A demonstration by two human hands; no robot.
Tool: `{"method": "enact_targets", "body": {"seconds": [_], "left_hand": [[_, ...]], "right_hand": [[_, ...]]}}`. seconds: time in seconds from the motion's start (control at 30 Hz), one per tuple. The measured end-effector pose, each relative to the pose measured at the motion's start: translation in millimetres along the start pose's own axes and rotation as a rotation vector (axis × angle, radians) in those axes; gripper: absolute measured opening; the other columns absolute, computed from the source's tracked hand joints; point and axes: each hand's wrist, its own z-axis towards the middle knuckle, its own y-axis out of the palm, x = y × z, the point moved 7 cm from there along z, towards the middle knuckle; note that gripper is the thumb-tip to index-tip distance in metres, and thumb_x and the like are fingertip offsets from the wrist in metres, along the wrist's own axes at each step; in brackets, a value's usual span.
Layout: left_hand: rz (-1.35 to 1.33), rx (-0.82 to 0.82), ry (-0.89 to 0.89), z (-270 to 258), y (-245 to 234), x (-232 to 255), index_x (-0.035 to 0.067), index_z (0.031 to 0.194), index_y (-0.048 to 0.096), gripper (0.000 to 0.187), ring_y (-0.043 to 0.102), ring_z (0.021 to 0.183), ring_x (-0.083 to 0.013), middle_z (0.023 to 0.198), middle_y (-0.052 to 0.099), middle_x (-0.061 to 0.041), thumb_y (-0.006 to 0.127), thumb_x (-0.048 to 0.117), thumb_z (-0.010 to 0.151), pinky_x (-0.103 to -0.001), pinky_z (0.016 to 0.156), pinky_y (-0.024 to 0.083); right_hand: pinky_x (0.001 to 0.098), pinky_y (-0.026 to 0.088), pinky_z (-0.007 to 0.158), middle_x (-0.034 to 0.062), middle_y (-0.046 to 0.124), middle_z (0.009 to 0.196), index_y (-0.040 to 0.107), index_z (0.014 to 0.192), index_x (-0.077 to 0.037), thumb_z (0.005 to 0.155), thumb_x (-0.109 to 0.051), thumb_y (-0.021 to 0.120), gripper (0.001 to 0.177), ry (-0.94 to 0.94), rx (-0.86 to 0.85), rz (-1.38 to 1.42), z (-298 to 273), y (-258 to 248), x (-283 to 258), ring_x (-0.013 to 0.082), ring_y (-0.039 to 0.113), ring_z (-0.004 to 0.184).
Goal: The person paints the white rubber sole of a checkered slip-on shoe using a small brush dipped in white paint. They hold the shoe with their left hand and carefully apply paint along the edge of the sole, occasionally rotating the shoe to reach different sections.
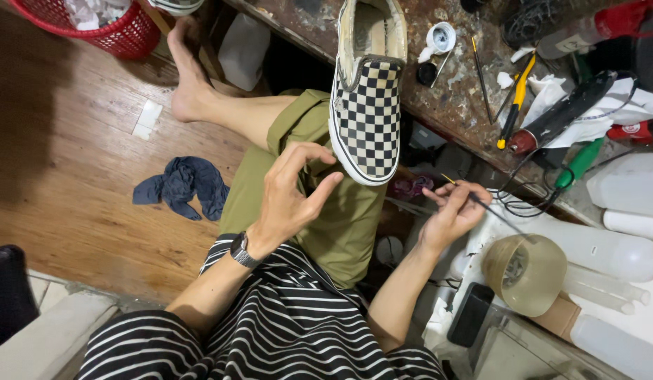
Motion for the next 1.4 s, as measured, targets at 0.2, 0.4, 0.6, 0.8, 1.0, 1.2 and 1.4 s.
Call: {"method": "enact_targets", "body": {"seconds": [0.2, 0.4, 0.6, 0.8, 1.0, 1.2, 1.4], "left_hand": [[0.014, -0.027, 0.006, 0, 5, 5, 0.011, 0.094, 0.065, 0.018, 0.068, 0.091, -0.0293, 0.093, 0.066, -0.007, 0.078, 0.014, 0.082, -0.039, 0.081, 0.052], [0.024, -0.014, -0.002, 0, 9, 10, 0.012, 0.093, 0.063, 0.019, 0.067, 0.091, -0.0276, 0.093, 0.066, -0.005, 0.079, 0.016, 0.081, -0.038, 0.081, 0.051], [0.019, 0.017, 0.01, 1, 12, 9, 0.013, 0.091, 0.064, 0.019, 0.066, 0.089, -0.0278, 0.091, 0.065, -0.005, 0.08, 0.016, 0.08, -0.038, 0.08, 0.051], [0.016, 0.025, 0.023, 2, 16, 11, 0.012, 0.09, 0.064, 0.019, 0.066, 0.087, -0.0289, 0.091, 0.065, -0.006, 0.08, 0.016, 0.08, -0.039, 0.078, 0.051], [0.113, -0.053, 0.064, 3, 21, 17, 0.007, 0.093, 0.061, 0.018, 0.061, 0.092, -0.022, 0.095, 0.064, -0.007, 0.073, 0.019, 0.086, -0.034, 0.086, 0.049], [0.138, -0.127, 0.116, 4, 20, 5, 0.005, 0.095, 0.061, 0.024, 0.063, 0.091, -0.0222, 0.096, 0.065, -0.011, 0.074, 0.022, 0.085, -0.034, 0.085, 0.051], [0.21, 0.034, 0.133, 36, -14, -29, 0.001, 0.102, 0.057, 0.017, 0.058, 0.087, -0.0242, 0.099, 0.063, -0.014, 0.066, 0.011, 0.093, -0.033, 0.078, 0.045]], "right_hand": [[0.0334, 0.064, 0.053, 0.0117, 0.05, 0.085, 0.043, 0.111, -0.006, 0.103, -0.023, 0.044, 0.019, -0.045, 0.003, 0.009, 25, 31, -17, 0.0155, 0.055, 0.068], [0.0338, 0.065, 0.056, 0.0155, 0.051, 0.101, 0.043, 0.121, -0.002, 0.102, -0.016, 0.046, 0.024, -0.13, -0.124, 0.054, 57, 65, -14, 0.0155, 0.052, 0.08], [0.0294, 0.065, 0.053, 0.0154, 0.056, 0.093, 0.05, 0.114, 0.001, 0.102, -0.018, 0.047, 0.023, -0.229, -0.107, -0.013, 80, 89, -21, 0.0138, 0.053, 0.073], [0.031, 0.065, 0.053, 0.0169, 0.057, 0.097, 0.054, 0.109, 0.0, 0.102, -0.017, 0.049, 0.019, -0.431, -0.147, -0.131, 100, 110, -30, 0.0155, 0.052, 0.075], [0.0317, 0.068, 0.056, 0.0211, 0.06, 0.102, 0.041, 0.124, -0.007, 0.105, -0.006, 0.047, 0.02, -0.542, -0.166, -0.084, 105, 123, -22, 0.0302, 0.068, 0.091], [0.0256, 0.056, 0.042, 0.0169, 0.058, 0.092, 0.041, 0.114, -0.006, 0.1, -0.011, 0.052, 0.018, -0.411, -0.081, -0.139, 95, 126, -29, 0.0183, 0.06, 0.067], [0.0248, 0.059, 0.048, 0.0165, 0.059, 0.099, 0.041, 0.112, -0.007, 0.1, -0.011, 0.053, 0.018, -0.429, -0.169, -0.171, 90, 135, -35, 0.0224, 0.067, 0.082]]}}
